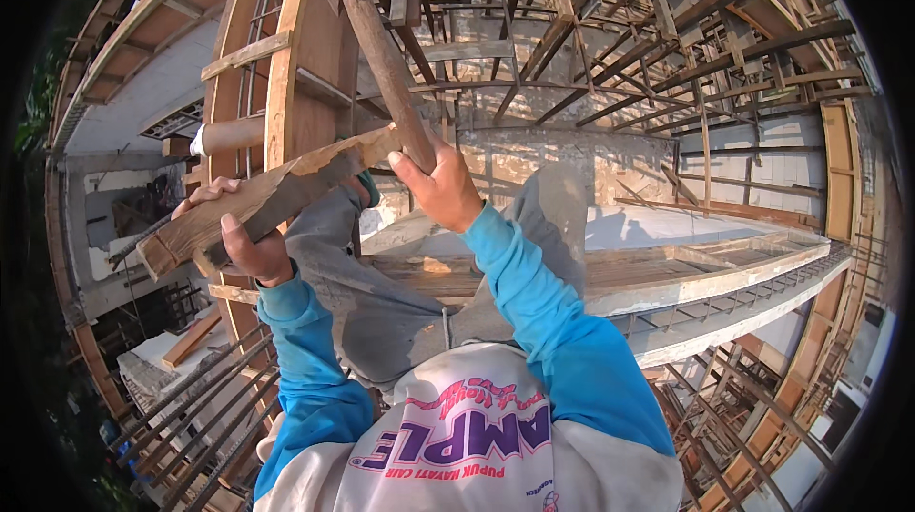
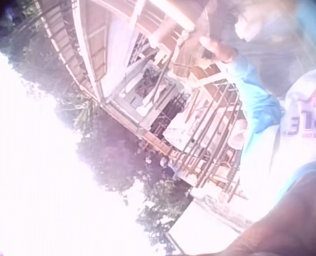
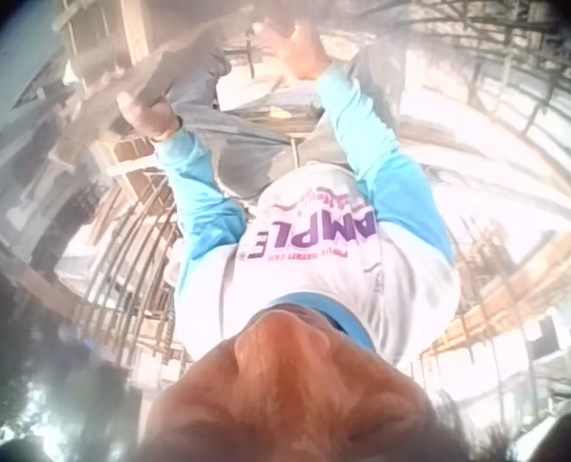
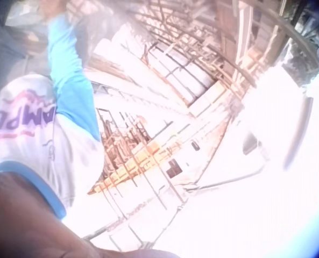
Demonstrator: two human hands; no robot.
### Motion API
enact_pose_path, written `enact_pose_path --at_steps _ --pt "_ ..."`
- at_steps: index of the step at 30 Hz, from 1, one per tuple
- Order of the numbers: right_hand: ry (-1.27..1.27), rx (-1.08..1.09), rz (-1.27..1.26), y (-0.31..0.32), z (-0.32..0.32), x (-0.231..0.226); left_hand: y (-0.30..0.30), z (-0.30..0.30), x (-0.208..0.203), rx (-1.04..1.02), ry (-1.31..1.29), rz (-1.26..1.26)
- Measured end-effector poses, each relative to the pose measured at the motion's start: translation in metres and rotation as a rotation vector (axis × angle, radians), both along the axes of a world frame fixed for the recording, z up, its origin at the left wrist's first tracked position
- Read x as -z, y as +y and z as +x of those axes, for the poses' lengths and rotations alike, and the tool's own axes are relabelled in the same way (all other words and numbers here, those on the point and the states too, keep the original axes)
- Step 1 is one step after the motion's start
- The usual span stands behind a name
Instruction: The person secures wooden forms for a concrete structure by positioning a wooden brace and hammering a nail into the timber while standing on a high-level construction platform.
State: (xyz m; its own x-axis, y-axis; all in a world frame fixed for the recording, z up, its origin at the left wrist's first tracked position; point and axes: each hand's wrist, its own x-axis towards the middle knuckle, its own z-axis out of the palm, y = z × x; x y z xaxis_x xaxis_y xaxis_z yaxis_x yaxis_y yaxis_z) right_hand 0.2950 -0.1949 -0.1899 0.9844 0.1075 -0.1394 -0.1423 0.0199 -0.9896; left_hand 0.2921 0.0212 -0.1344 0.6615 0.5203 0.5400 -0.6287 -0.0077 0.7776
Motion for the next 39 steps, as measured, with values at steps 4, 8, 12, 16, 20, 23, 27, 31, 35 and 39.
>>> enact_pose_path --at_steps 4,8,12,16,20,23,27,31,35,39 --pt "-0.184 0.112 0.158 -0.002 0.007 -0.044 0.004 -0.004 0.004 0.038 -0.013 0.016" --pt "-0.004 0.164 -0.127 0.015 -0.021 0.083 -0.007 -0.004 0.001 0.064 0.0 0.082" --pt "0.444 -0.104 -0.439 0.017 -0.064 0.198 -0.015 -0.008 0.005 0.041 0.01 0.151" --pt "0.509 -0.13 -0.32 0.016 -0.063 0.176 -0.02 -0.015 0.011 0.003 -0.001 0.13" --pt "0.467 -0.18 -0.252 0.006 -0.042 0.157 -0.022 -0.017 -0.016 0.003 -0.078 0.027" --pt "0.425 -0.202 -0.327 0.009 -0.024 0.151 -0.013 -0.001 -0.017 -0.031 -0.048 0.081" --pt "0.619 -0.196 -0.198 0.01 -0.019 0.179 -0.014 0.01 -0.012 -0.047 -0.046 0.105" --pt "0.382 -0.135 -0.318 0.012 -0.004 0.114 -0.012 0.01 -0.01 -0.046 -0.044 0.188" --pt "-0.094 0.045 -0.245 0.012 0.013 0.012 -0.011 0.014 -0.013 -0.059 -0.03 0.105" --pt "-0.183 0.248 -0.137 0.035 0.011 0.038 -0.005 0.019 -0.013 -0.045 -0.021 0.08"
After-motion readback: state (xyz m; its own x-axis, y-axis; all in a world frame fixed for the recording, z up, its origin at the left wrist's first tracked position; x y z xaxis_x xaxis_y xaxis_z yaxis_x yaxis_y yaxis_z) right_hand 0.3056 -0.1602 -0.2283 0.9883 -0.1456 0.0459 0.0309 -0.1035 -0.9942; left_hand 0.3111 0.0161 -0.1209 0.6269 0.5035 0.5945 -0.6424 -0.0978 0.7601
